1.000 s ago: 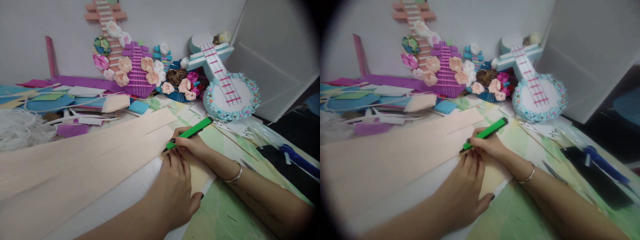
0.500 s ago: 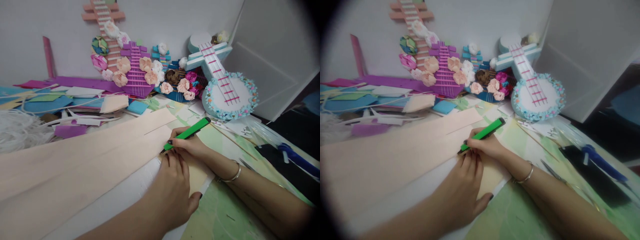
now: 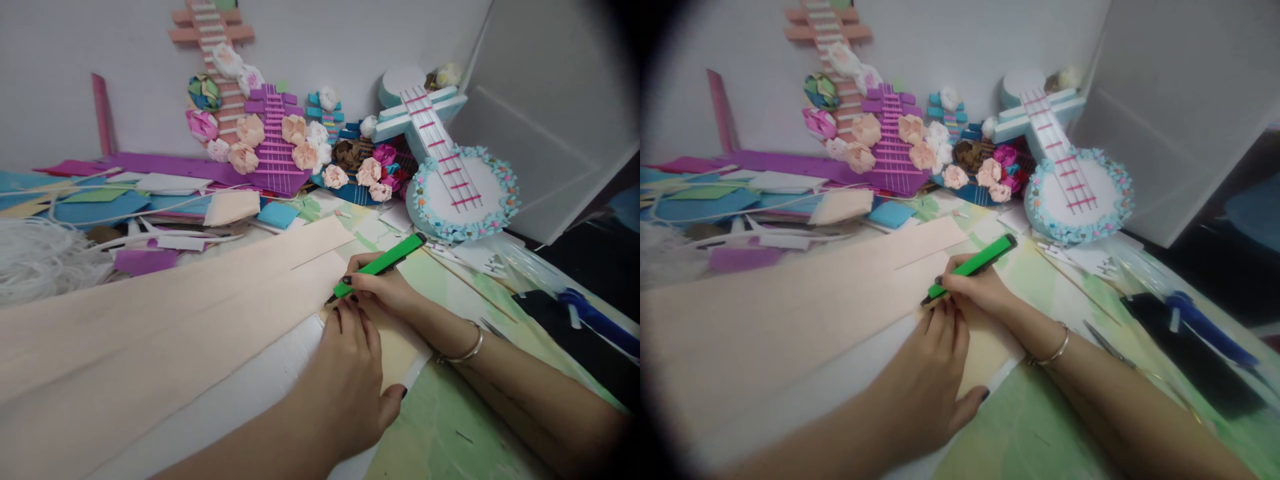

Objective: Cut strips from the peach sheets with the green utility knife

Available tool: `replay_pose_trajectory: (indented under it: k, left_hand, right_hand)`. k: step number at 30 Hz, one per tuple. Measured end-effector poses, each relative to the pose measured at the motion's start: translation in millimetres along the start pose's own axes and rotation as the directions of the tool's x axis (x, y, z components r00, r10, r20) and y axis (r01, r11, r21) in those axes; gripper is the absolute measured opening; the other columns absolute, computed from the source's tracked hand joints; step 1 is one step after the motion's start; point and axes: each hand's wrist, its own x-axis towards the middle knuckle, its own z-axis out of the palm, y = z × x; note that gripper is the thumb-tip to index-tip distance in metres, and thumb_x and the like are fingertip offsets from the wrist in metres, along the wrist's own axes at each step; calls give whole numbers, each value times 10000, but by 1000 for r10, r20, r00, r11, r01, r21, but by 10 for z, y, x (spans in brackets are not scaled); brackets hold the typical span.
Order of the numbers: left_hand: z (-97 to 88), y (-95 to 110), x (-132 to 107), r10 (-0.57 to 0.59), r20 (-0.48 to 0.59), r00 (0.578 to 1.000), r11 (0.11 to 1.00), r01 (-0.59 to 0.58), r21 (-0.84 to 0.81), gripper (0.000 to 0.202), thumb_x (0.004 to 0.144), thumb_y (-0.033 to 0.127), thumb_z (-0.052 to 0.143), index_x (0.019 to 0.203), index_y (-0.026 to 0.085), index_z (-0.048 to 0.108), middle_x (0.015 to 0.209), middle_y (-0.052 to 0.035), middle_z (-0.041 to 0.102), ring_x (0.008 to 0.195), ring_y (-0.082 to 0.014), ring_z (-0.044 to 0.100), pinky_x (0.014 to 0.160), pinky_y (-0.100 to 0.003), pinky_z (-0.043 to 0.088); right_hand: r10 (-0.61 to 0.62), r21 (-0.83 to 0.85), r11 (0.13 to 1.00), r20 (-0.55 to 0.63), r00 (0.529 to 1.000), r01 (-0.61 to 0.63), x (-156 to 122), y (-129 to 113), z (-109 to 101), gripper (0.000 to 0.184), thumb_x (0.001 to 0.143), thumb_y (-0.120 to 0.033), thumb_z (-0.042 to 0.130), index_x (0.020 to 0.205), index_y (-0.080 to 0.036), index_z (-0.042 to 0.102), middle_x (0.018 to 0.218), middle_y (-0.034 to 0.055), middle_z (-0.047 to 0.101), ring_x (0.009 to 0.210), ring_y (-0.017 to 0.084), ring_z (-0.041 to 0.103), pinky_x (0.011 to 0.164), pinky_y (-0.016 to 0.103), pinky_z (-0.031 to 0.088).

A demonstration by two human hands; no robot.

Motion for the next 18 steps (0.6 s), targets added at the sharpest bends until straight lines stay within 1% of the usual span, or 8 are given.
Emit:
replay_pose_trajectory:
  k: [3, 5, 12, 16, 18]
  left_hand:
    - [-5, 3, -1, 1, 23, 1000, 1000, -1, 3, 846, 879, 640, 388, 1276, -88, 557, 1252, -339, 582, 1180, -456, 548, 964, -525, 433]
    - [-6, 8, -6, 3, 32, 999, 1000, -3, -4, 848, 883, 638, 385, 1278, -94, 550, 1257, -343, 576, 1182, -458, 545, 967, -529, 431]
    - [-22, 1, -1, 7, 37, 999, 1000, -7, -9, 845, 888, 628, 377, 1282, -102, 539, 1253, -354, 572, 1162, -458, 553, 952, -536, 432]
    - [-32, 3, 7, 11, 25, 1000, 1000, -11, -4, 844, 885, 620, 389, 1255, -121, 550, 1228, -379, 572, 1140, -478, 558, 942, -550, 428]
    - [-28, 8, 4, 6, 22, 1000, 1000, -6, 0, 849, 880, 627, 393, 1257, -118, 551, 1227, -375, 575, 1140, -475, 558, 945, -551, 424]
  right_hand:
    - [7, 1, 1000, -4, 1000, -7, -1, 2, -3, 157, 701, -197, 674, 575, -159, 588, 422, -62, 473, 400, 58, 396, 409, 187, 285]
    - [4, -9, 1000, -1, 1000, -4, 2, 4, -4, 162, 704, -202, 678, 576, -159, 587, 428, -61, 476, 403, 58, 395, 410, 189, 282]
    - [-9, -48, 999, 19, 1000, 10, 0, -5, -3, 213, 720, -237, 709, 569, -156, 582, 458, -47, 517, 438, 66, 430, 440, 195, 316]
    - [-23, -45, 999, 36, 999, 25, -16, -19, 3, 184, 705, -224, 716, 582, -149, 602, 504, -25, 569, 483, 80, 475, 464, 196, 342]
    - [-33, -69, 997, 31, 999, 35, -20, -23, 3, 166, 699, -226, 712, 591, -145, 614, 529, -11, 594, 500, 87, 493, 468, 198, 349]
